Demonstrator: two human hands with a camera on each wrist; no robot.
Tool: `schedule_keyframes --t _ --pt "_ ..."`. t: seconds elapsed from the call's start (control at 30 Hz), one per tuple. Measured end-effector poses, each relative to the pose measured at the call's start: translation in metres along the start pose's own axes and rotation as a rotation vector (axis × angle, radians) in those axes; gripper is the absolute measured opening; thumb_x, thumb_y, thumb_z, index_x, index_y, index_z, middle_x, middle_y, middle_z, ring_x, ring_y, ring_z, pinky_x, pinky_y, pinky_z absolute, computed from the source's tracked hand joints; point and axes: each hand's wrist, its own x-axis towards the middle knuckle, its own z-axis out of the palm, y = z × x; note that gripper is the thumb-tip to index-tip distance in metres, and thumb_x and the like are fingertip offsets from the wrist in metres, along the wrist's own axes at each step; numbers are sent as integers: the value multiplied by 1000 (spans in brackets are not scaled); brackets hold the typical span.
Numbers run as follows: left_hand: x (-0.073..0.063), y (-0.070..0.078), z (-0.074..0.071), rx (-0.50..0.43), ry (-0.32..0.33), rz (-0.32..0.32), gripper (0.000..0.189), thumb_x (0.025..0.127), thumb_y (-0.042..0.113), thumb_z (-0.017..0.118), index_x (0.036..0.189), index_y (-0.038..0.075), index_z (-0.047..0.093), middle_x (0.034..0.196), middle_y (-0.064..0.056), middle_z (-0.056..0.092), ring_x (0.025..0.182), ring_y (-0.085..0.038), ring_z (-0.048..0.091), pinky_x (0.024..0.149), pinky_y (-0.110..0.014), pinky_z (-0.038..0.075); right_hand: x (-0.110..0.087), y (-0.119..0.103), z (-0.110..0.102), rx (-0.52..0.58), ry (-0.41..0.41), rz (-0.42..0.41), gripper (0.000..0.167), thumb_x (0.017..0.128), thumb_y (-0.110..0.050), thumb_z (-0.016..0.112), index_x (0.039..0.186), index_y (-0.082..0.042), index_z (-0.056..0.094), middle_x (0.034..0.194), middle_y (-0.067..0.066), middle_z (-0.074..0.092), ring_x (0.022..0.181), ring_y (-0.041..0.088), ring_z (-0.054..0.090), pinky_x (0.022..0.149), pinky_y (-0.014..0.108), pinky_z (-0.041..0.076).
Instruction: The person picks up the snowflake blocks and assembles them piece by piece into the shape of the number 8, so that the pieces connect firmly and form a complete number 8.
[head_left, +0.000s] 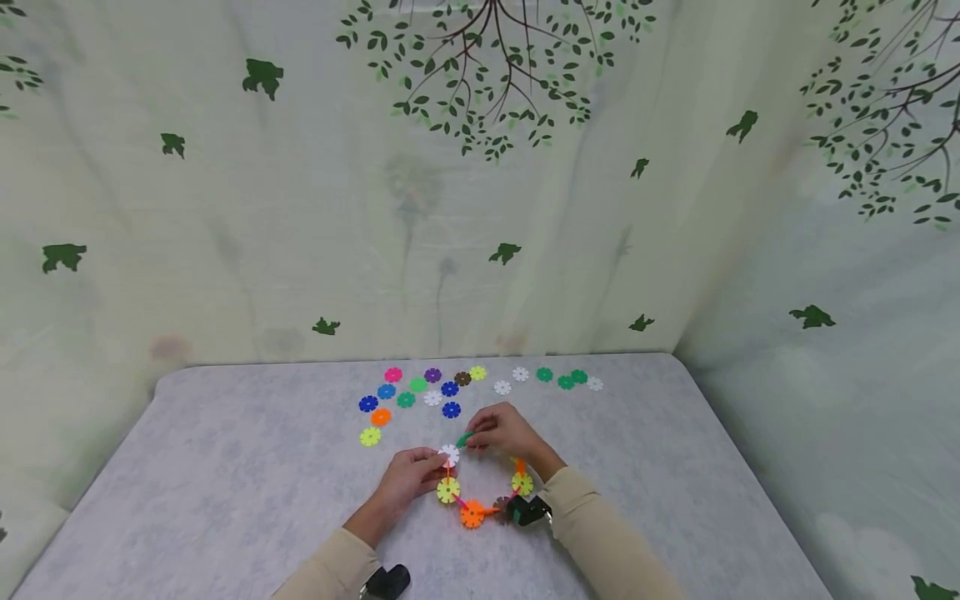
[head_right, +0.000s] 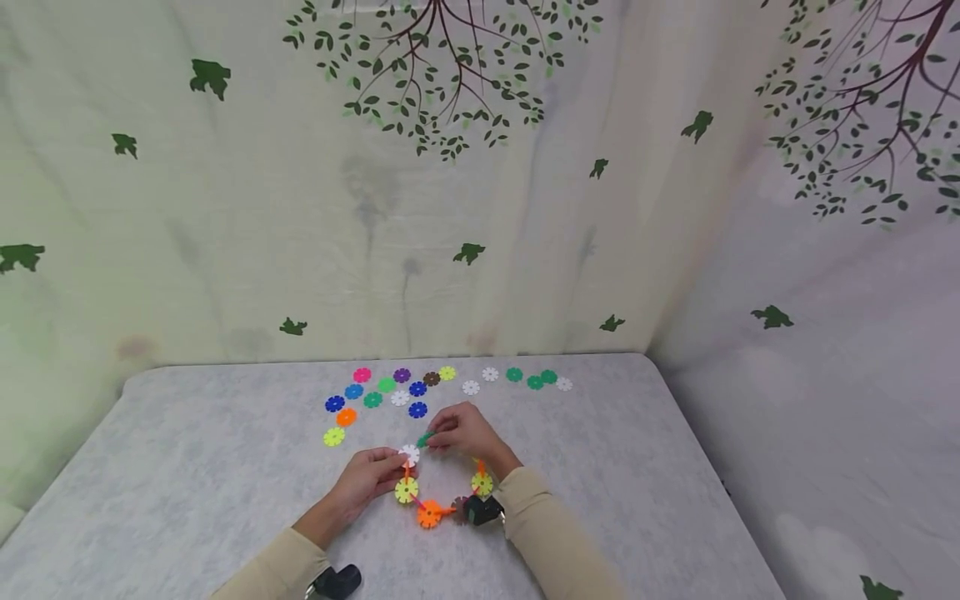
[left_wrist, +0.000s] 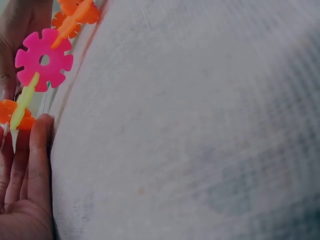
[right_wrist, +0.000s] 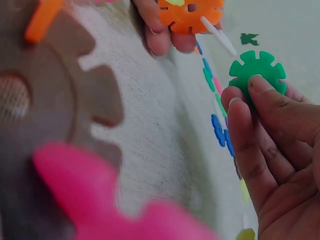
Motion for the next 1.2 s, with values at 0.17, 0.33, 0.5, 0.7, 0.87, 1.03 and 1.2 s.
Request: schedule_keyframes --t 0.17,0.33,0.5,0.7,0.87,1.03,1.2 --pt "1 1 1 -6 17 3 30 96 23 61 108 -5 62 96 -10 71 84 -17 67 80 -29 56 0 -3 3 11 -20 -10 7 87 1 68 92 2 72 82 9 71 70 20 67 70 30 58" --pt "2 1 3 -7 39 0 27 96 20 61 107 -5 62 95 -12 71 83 -18 67 79 -30 57 2 -5 5 -20 6 12 6 85 2 69 88 0 74 79 7 71 68 19 67 68 30 58" --pt "2 1 3 1 57 4 23 96 16 60 105 -6 62 93 -12 71 82 -19 68 78 -30 57 5 -6 7 -63 8 20 7 85 2 70 85 -3 75 78 4 71 66 17 66 68 28 58" --pt "0 4 2 10 79 1 20 96 11 59 104 -8 61 92 -14 71 80 -18 67 76 -30 57 9 -6 9 -47 0 7 6 84 4 70 85 0 74 77 6 71 66 16 66 69 28 58" --pt "0 3 3 18 91 -5 20 97 11 58 105 -7 61 92 -13 71 80 -18 67 76 -30 57 9 -8 11 -48 -10 38 8 83 4 70 85 -2 75 78 5 71 68 17 67 71 29 58" --pt "0 1 4 29 90 0 19 95 11 60 102 -6 61 91 -11 71 79 -17 67 74 -29 57 8 -6 11 -45 -43 46 7 83 2 71 85 -2 76 79 6 72 69 18 68 72 29 58" --pt "0 1 2 7 10 -13 25 95 18 61 106 -6 61 94 -11 71 82 -18 67 78 -29 57 8 -4 5 -56 -72 -11 4 81 4 72 84 2 75 82 11 72 67 17 66 69 30 58"
